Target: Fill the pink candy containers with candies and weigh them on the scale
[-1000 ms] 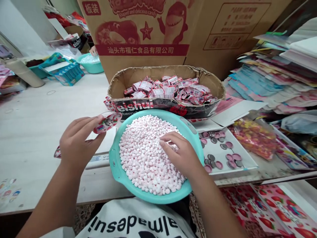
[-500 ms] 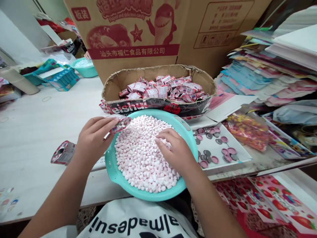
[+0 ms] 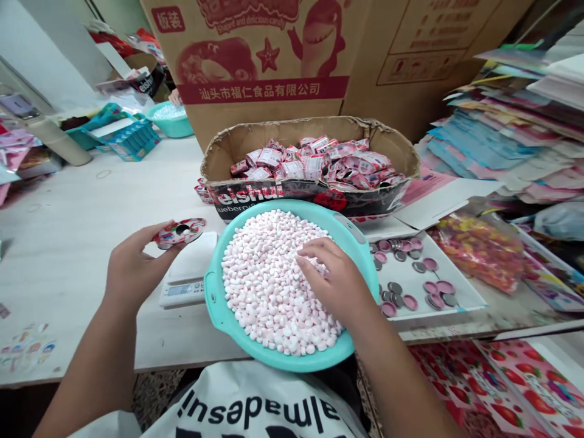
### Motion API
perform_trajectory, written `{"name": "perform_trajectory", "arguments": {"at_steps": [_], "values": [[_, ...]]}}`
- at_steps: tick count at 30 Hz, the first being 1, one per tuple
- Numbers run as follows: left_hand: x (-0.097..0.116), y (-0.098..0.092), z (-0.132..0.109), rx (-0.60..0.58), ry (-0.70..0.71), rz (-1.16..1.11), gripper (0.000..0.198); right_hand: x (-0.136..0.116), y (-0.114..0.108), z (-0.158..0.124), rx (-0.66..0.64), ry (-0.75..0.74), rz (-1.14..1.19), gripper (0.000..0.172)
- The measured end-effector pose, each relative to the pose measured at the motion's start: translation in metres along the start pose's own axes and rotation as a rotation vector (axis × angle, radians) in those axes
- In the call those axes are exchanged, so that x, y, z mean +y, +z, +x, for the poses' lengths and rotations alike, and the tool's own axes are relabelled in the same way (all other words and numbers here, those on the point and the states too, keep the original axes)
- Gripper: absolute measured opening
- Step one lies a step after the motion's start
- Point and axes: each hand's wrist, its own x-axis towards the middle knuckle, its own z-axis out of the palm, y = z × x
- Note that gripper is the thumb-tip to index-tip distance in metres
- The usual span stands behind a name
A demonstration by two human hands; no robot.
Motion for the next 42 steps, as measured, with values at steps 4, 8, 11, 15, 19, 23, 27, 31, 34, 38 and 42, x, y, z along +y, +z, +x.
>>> {"name": "perform_trajectory", "arguments": {"at_steps": [4,8,11,15,19,23,27,31,34,38,42], "values": [[-0.042,-0.002,-0.002,-0.096,-0.327,-0.057,0.05,0.001,0.003,0.002,-0.061,0.018,-0.055,0.022],[-0.068,0.002,-0.004,-0.192,-0.395,-0.25,0.054,0.006,0.006,0.003,-0.186,0.032,-0.149,0.029],[-0.077,0.004,-0.005,-0.217,-0.397,-0.302,0.061,0.01,0.007,0.003,-0.311,0.019,-0.205,0.048],[-0.087,0.008,-0.006,-0.218,-0.335,-0.325,0.066,0.019,0.007,0.003,-0.387,0.057,-0.267,0.064],[-0.097,0.022,-0.009,-0.19,-0.302,-0.518,0.057,0.025,0.008,0.008,-0.398,0.084,-0.248,0.055],[-0.104,0.035,-0.015,-0.165,-0.322,-0.717,0.064,0.022,0.008,0.013,-0.388,0.144,-0.239,0.051],[-0.104,0.038,-0.021,-0.148,-0.204,-0.844,0.087,0.019,0.009,0.017,-0.363,0.218,-0.256,0.046],[-0.102,0.036,-0.022,-0.04,-0.07,-0.92,0.079,0.021,0.009,0.017,-0.328,0.242,-0.258,0.036],[-0.102,0.035,-0.022,-0.005,-0.024,-0.918,0.078,0.024,0.009,0.015,-0.292,0.257,-0.286,0.033],[-0.103,0.034,-0.021,0.039,0.006,-0.909,0.08,0.025,0.009,0.014,-0.266,0.274,-0.31,0.032],[-0.102,0.034,-0.021,0.036,0.011,-0.91,0.08,0.022,0.011,0.017,-0.244,0.267,-0.327,0.031]]}}
